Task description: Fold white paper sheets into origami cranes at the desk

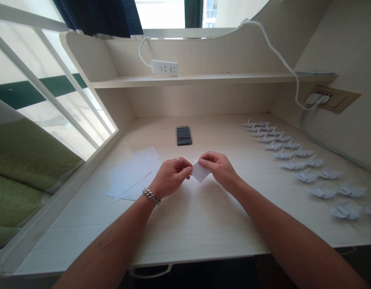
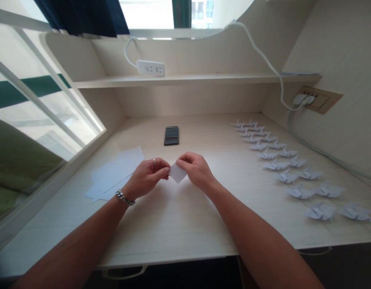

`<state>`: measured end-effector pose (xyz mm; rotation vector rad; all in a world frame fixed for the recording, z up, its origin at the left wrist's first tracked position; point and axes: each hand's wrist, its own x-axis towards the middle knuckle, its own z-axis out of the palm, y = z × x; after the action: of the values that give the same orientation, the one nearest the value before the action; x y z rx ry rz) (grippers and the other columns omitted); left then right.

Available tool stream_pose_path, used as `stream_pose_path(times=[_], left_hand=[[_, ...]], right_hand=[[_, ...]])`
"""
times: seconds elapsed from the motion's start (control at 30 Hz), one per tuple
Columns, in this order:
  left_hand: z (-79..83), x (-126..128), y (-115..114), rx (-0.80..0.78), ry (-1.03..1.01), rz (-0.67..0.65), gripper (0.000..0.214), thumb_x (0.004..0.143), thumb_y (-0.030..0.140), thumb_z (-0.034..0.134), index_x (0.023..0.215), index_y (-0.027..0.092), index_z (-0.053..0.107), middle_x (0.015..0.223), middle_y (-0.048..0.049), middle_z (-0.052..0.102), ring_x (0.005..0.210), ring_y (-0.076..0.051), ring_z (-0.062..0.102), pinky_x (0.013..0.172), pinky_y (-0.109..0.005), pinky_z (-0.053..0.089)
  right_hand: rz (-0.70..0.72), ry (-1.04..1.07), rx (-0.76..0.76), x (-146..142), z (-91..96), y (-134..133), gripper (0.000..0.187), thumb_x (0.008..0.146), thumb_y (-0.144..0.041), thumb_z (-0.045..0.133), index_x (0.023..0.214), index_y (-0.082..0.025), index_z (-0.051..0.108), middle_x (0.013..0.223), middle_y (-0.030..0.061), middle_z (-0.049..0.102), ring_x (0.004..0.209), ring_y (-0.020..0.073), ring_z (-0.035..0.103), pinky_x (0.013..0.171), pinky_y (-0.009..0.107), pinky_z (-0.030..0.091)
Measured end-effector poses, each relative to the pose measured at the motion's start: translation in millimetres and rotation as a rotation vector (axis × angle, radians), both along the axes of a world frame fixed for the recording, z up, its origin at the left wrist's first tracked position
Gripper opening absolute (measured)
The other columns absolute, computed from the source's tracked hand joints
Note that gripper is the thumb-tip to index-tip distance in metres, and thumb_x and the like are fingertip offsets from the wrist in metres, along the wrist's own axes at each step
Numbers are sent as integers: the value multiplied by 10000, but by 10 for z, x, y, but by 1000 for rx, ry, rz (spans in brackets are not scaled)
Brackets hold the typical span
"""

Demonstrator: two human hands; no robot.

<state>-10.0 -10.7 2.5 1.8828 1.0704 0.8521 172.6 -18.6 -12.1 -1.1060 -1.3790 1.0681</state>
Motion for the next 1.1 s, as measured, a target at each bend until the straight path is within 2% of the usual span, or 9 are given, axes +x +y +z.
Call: stream_pose_path(times=[0.1,0.17,0.27,0.4,0.67,0.97,1.1], left_hand=[[40,-26,10,-40,18,-23,125,783,261,597,764,156,662,647,-24,667,606,-145,631,591,-250,484],[38,-44,25,-53,20,-9,111,775,248,602,754,153,656,656,-28,673,597,-141,625,585,-250,484],[4,-46,43,-58,-68,34,133,787,270,613,816,146,652,720,-45,691,627,-143,631,607,-259,500],[-35,-4,28,-44,-69,-13,223,798,360,635,838,143,674,719,-50,681,641,-147,625,600,-253,493],[-38,7,34,-29,-68,36,219,780,364,652,773,146,675,655,-33,656,585,-138,592,565,-248,470],[-54,5,6,52,13,10,231,806,376,622,794,157,695,730,-50,688,661,-157,596,594,-252,445],[-46,21,-3,66,-9,61,211,797,356,634,769,155,690,712,-45,686,640,-148,585,587,-249,440]], right_hand=[[-62,146,-87,61,10,39,203,701,-358,679,704,-164,618,648,-8,570,599,131,501,548,261,393],[-104,166,-99,103,11,57,209,699,-363,681,711,-165,616,648,-8,564,600,134,501,540,263,399],[-90,34,-19,114,4,49,196,727,-355,664,723,-161,637,670,3,595,627,141,527,571,269,413],[34,-187,79,37,-9,-2,162,770,-317,630,744,-163,670,728,29,661,690,159,579,644,283,439],[27,-200,82,8,-61,-4,160,788,-313,613,797,-170,684,759,38,683,705,170,610,653,292,468],[21,-271,108,-30,-3,-55,115,774,-256,592,758,-177,675,745,23,673,703,158,589,642,272,436],[9,-251,88,-39,10,-51,104,759,-247,587,732,-175,657,710,10,652,675,149,569,621,265,422]])
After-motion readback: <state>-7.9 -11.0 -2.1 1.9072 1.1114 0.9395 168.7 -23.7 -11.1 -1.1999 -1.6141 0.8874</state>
